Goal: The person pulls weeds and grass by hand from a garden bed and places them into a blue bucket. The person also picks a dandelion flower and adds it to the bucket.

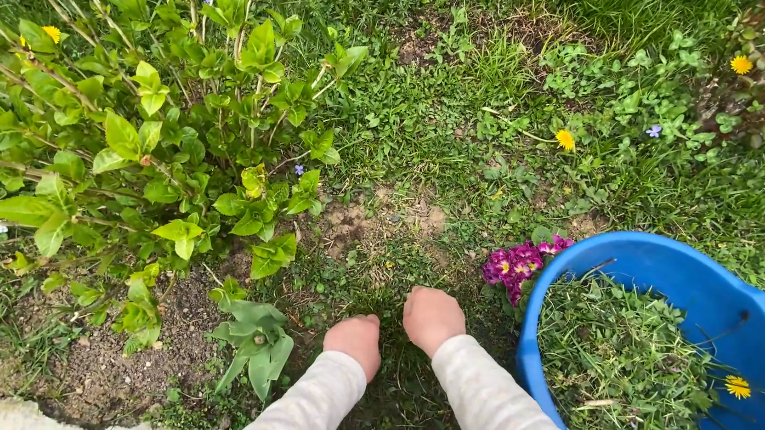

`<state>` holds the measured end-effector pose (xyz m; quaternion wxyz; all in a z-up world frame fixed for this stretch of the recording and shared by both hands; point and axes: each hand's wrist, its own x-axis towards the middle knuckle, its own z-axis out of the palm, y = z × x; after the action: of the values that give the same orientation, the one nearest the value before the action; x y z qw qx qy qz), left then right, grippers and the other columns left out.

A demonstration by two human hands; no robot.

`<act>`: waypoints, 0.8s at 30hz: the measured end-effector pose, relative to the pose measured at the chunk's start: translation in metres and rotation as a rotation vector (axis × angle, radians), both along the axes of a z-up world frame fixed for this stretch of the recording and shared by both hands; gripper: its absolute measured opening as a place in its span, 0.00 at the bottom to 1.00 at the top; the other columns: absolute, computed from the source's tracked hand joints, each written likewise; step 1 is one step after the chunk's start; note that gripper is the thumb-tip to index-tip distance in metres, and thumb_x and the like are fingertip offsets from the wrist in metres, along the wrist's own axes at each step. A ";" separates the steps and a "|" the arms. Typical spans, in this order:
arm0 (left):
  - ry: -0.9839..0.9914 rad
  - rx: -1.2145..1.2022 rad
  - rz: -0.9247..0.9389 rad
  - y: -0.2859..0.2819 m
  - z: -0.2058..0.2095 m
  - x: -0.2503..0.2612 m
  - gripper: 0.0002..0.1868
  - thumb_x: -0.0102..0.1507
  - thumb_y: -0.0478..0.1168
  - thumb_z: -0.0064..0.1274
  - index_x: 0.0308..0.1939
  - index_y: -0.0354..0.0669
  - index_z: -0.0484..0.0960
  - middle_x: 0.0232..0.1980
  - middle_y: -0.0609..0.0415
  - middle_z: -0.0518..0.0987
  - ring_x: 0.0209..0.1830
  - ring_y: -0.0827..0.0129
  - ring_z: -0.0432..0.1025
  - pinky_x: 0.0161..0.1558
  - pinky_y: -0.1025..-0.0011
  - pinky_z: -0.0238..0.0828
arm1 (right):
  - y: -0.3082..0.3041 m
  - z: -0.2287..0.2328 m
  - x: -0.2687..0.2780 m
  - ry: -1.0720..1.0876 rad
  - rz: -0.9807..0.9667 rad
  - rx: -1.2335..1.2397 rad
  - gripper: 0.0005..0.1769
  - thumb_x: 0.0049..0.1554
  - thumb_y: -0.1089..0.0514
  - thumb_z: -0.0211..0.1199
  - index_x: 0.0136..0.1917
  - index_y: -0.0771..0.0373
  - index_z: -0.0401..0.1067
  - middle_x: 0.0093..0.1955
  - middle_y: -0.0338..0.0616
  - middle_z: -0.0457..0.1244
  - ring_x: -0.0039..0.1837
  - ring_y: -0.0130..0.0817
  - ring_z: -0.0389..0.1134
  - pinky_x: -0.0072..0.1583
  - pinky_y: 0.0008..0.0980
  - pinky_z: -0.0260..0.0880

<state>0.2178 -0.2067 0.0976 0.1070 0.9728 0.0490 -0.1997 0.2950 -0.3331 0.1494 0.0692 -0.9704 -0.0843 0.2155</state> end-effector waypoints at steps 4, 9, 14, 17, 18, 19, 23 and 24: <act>-0.214 -0.098 -0.174 -0.031 0.034 -0.030 0.08 0.56 0.32 0.51 0.39 0.45 0.78 0.37 0.51 0.82 0.35 0.52 0.79 0.32 0.55 0.77 | -0.004 0.044 -0.003 -0.036 -0.079 0.079 0.24 0.69 0.46 0.39 0.46 0.59 0.73 0.47 0.49 0.71 0.49 0.51 0.74 0.54 0.50 0.74; -0.256 0.002 -0.024 0.002 0.053 -0.011 0.06 0.68 0.41 0.48 0.41 0.45 0.76 0.34 0.51 0.81 0.31 0.56 0.81 0.32 0.57 0.80 | -0.009 0.062 0.003 -0.015 -0.096 0.081 0.33 0.67 0.40 0.34 0.53 0.63 0.74 0.52 0.56 0.71 0.57 0.56 0.72 0.58 0.55 0.71; -0.146 0.076 0.069 0.055 0.041 0.016 0.10 0.64 0.40 0.50 0.45 0.40 0.79 0.34 0.48 0.82 0.33 0.56 0.82 0.36 0.52 0.82 | 0.000 0.065 0.010 0.053 -0.082 -0.004 0.37 0.65 0.37 0.32 0.62 0.66 0.71 0.61 0.59 0.69 0.67 0.58 0.70 0.67 0.58 0.68; -0.089 0.112 0.130 0.072 0.032 0.034 0.18 0.68 0.40 0.42 0.58 0.35 0.76 0.42 0.44 0.84 0.42 0.52 0.82 0.43 0.49 0.80 | 0.006 0.060 0.014 0.051 -0.051 -0.131 0.41 0.66 0.33 0.28 0.64 0.68 0.66 0.62 0.61 0.68 0.67 0.57 0.70 0.66 0.59 0.67; -0.070 0.131 0.143 0.078 0.025 0.042 0.20 0.69 0.41 0.40 0.60 0.35 0.75 0.42 0.43 0.84 0.43 0.52 0.82 0.44 0.49 0.80 | 0.008 0.063 0.014 0.052 -0.047 -0.153 0.41 0.66 0.33 0.28 0.65 0.69 0.65 0.63 0.61 0.68 0.68 0.57 0.69 0.67 0.59 0.67; -0.053 0.149 0.156 0.084 0.019 0.050 0.22 0.69 0.43 0.38 0.62 0.34 0.75 0.42 0.42 0.84 0.43 0.51 0.82 0.44 0.48 0.80 | 0.010 0.067 0.015 0.051 -0.044 -0.176 0.41 0.67 0.33 0.28 0.66 0.70 0.64 0.63 0.60 0.68 0.68 0.57 0.69 0.67 0.59 0.66; -0.058 0.144 0.222 0.089 0.045 0.063 0.27 0.74 0.52 0.29 0.61 0.34 0.72 0.45 0.41 0.84 0.47 0.52 0.82 0.49 0.49 0.79 | 0.004 0.011 0.038 0.077 0.008 -0.205 0.42 0.68 0.34 0.27 0.66 0.71 0.65 0.61 0.61 0.69 0.67 0.58 0.70 0.65 0.65 0.65; -0.033 0.112 0.221 0.086 0.063 0.060 0.31 0.73 0.56 0.26 0.64 0.32 0.70 0.46 0.40 0.84 0.50 0.52 0.81 0.51 0.49 0.78 | 0.001 -0.011 0.046 0.062 0.016 -0.181 0.37 0.68 0.37 0.30 0.64 0.69 0.67 0.58 0.58 0.70 0.64 0.58 0.71 0.63 0.64 0.67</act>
<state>0.2781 -0.1205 0.1608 0.0749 0.9691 0.1651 -0.1674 0.3407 -0.3321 0.1386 -0.0179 -0.9648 -0.0700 0.2528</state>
